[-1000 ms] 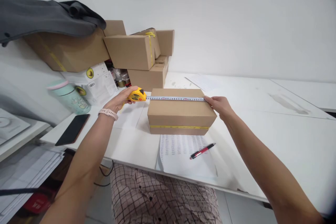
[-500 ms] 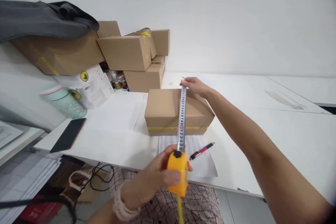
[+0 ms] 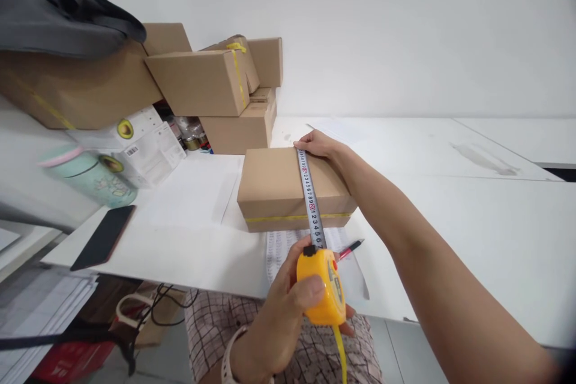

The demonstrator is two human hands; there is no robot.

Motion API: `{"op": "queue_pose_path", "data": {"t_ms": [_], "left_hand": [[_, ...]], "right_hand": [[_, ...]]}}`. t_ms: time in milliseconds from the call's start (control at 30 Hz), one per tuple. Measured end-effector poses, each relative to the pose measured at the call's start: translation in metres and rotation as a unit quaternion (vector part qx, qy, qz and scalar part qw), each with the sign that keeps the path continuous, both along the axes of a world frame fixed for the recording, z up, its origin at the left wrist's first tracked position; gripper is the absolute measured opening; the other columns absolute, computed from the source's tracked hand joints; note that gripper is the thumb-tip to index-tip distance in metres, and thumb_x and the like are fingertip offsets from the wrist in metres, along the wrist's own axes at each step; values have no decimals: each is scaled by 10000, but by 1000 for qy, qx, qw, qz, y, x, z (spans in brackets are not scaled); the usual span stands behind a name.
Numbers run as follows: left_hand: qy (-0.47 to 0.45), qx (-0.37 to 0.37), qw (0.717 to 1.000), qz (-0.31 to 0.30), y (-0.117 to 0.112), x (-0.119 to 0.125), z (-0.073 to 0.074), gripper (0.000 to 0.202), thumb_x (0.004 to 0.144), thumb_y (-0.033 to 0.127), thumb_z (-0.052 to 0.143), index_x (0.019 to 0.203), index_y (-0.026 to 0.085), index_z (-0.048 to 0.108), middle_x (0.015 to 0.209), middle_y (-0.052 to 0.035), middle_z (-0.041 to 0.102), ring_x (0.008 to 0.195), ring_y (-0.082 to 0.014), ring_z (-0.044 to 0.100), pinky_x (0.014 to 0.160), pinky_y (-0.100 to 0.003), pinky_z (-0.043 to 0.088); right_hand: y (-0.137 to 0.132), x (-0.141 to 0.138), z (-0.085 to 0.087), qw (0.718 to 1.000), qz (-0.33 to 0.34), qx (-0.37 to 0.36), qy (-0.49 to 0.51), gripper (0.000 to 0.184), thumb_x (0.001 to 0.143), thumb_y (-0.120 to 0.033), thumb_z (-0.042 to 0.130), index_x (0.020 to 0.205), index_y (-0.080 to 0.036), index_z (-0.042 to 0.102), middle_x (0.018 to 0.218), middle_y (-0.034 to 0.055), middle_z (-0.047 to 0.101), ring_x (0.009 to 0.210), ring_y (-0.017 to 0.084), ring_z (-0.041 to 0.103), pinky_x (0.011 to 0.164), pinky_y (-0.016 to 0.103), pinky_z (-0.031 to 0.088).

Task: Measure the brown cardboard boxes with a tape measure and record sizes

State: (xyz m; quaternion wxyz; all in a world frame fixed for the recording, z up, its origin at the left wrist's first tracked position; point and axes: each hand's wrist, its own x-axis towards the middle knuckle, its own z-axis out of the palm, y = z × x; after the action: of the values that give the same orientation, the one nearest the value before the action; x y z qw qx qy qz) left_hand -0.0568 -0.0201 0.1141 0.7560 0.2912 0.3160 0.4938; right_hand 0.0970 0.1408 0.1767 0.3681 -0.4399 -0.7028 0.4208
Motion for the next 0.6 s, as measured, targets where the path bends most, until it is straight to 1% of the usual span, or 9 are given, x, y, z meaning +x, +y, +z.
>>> {"op": "queue_pose_path", "data": {"t_ms": [100,200,300,333,400,433,500,567,600], "left_hand": [[9,10,1000,22,7,5,1,585,796,503,759,1270,245,532,1265,-100,565,797,-223,718,637,-364,634],[21,22,999,29,16,4,4,461,841,504,703,1164,192,596,1218,-110,594,834,-248,725,653,-365,638],[39,39,998,32,16,-9,7,481,821,502,713,1173,193,603,1269,-126,599,797,-244,727,623,-371,640],[48,47,997,45,14,-17,7,511,794,504,737,1184,204,597,1296,-129,596,775,-241,725,607,-377,641],[79,73,989,97,7,-38,6,592,728,501,789,1211,228,583,1366,-136,571,765,-242,722,596,-392,647],[106,89,981,135,3,-49,3,637,698,491,811,1233,239,574,1395,-139,556,783,-248,722,609,-396,651],[180,114,952,221,0,-71,-4,693,671,439,837,1273,252,551,1391,-136,561,841,-259,723,665,-397,658],[243,117,919,287,4,-91,-16,708,670,381,843,1289,264,520,1298,-112,606,857,-258,728,709,-411,658],[258,111,911,301,9,-98,-22,705,672,373,841,1283,267,507,1250,-97,619,841,-253,731,715,-423,658]], "right_hand": [[24,-10,-4,999,-22,12,-35,526,936,-681,396,1126,-266,658,882,41,713,745,210,608,710,358,433],[54,-20,-1,994,-52,30,-94,525,940,-679,405,1104,-257,671,898,49,730,790,216,635,772,367,469],[89,-18,9,993,-46,11,-106,534,925,-697,451,1091,-244,680,986,84,748,907,243,665,861,391,496],[99,-13,11,995,-44,12,-89,555,925,-709,446,1106,-239,681,1041,99,747,969,251,669,896,400,501],[113,3,13,996,-66,34,-42,611,936,-730,399,1141,-227,679,1137,122,733,1078,256,661,959,414,504],[115,14,11,995,-87,42,-20,639,940,-738,377,1157,-217,677,1174,133,723,1118,258,654,983,420,505],[107,37,1,990,-137,37,4,694,938,-753,345,1181,-193,674,1232,160,702,1167,275,645,1006,439,514],[86,56,-13,987,-159,-2,4,750,925,-776,321,1240,-186,661,1327,181,657,1220,310,625,1008,472,528],[73,62,-21,988,-150,-26,0,772,918,-787,308,1296,-199,637,1404,176,609,1268,326,597,1009,484,533]]}}
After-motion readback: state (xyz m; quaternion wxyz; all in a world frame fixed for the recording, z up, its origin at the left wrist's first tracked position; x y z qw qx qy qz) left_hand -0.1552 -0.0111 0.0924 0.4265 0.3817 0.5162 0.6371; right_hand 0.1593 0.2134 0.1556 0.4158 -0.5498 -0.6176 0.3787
